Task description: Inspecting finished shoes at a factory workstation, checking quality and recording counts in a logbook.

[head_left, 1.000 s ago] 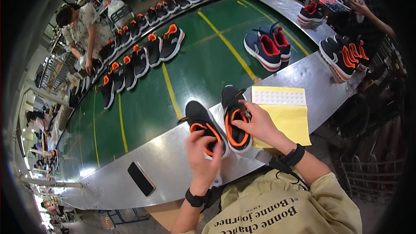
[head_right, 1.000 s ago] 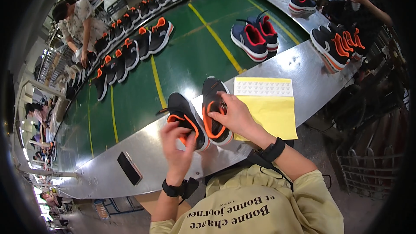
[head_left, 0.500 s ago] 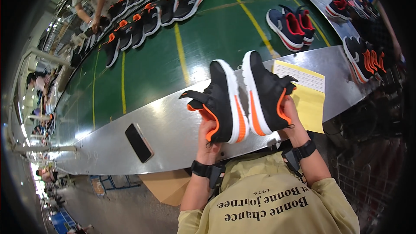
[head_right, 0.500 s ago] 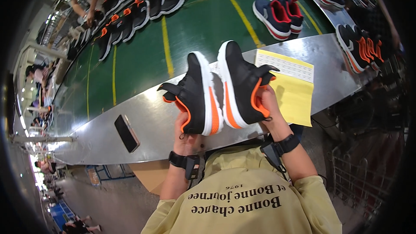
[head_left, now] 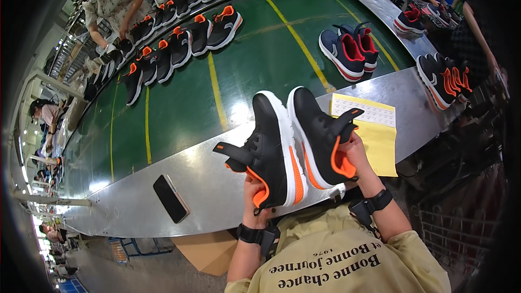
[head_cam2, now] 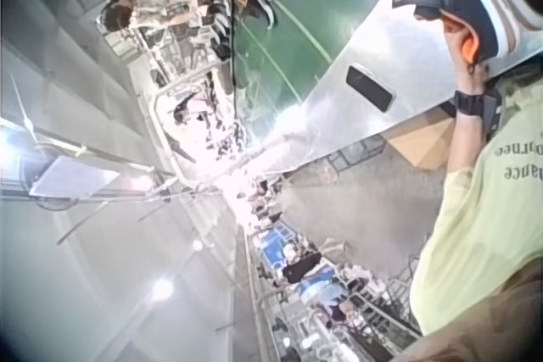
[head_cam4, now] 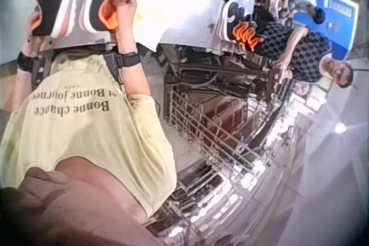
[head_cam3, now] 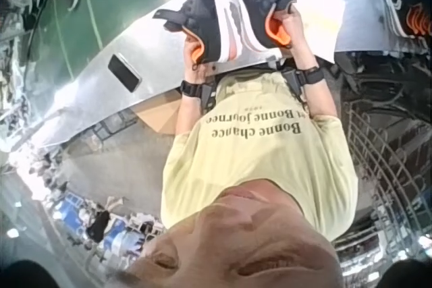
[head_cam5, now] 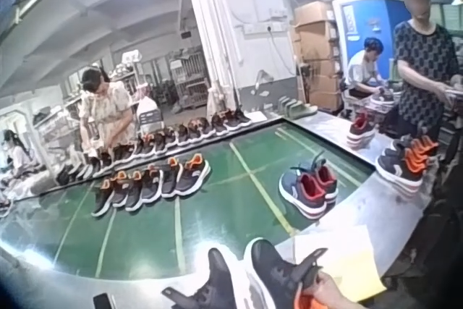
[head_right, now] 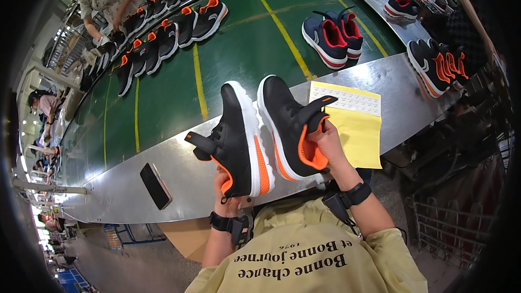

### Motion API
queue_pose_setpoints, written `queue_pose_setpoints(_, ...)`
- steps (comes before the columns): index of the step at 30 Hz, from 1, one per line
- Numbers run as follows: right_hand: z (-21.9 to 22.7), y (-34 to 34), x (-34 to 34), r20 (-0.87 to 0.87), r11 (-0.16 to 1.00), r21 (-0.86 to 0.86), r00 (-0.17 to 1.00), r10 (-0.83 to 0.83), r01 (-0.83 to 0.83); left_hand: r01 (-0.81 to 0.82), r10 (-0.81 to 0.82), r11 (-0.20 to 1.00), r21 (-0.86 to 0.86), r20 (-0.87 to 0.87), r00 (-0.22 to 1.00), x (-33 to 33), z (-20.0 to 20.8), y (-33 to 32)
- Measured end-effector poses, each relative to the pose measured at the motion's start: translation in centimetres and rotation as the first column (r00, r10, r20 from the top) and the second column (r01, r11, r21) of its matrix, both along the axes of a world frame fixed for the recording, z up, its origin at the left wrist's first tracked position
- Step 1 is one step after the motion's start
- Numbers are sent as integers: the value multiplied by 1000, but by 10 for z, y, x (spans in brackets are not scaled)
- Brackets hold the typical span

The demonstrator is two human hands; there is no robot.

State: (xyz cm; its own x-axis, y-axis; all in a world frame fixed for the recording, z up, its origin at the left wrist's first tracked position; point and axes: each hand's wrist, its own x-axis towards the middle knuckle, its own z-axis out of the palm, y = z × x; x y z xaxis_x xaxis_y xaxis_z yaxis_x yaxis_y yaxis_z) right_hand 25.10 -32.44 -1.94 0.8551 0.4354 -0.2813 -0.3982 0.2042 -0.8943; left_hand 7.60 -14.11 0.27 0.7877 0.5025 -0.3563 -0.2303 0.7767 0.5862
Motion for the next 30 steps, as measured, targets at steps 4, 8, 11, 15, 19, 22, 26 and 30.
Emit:
queue_pose_setpoints(4, 37, 4, -2, 388, 990, -140, 919, 71, -18, -59, 61, 998, -37, 38, 997, -7, -7, 2)
queue_pose_setpoints(8, 75, 7, -8, 711, 979, -191, 697, 91, 67, -55, 52, 998, 17, 142, 989, -9, -2, -4)
queue_pose_setpoints(11, 114, 24, -42, 846, 931, -366, 420, 328, 11, -25, 0, 990, 137, 182, 983, -10, 2, -10)
queue_pose_setpoints(15, 110, 43, -58, 813, 954, -286, 505, 290, -87, -99, 73, 968, 229, 121, 990, 0, 19, -26)
queue_pose_setpoints(19, 110, 45, -57, 851, 964, -262, 462, 249, -37, -133, 122, 950, 283, 58, 991, -3, 15, -29)
queue_pose_setpoints(22, 105, 43, -55, 862, 968, -250, 447, 239, -34, -147, 141, 938, 314, 41, 989, -3, 13, -32)
queue_pose_setpoints(26, 103, 40, -55, 857, 972, -228, 462, 228, -58, -148, 138, 916, 372, 56, 989, -4, 12, -35)
queue_pose_setpoints(30, 100, 37, -51, 889, 983, -183, 421, 179, -30, -166, 157, 896, 411, 54, 986, -1, 11, -39)
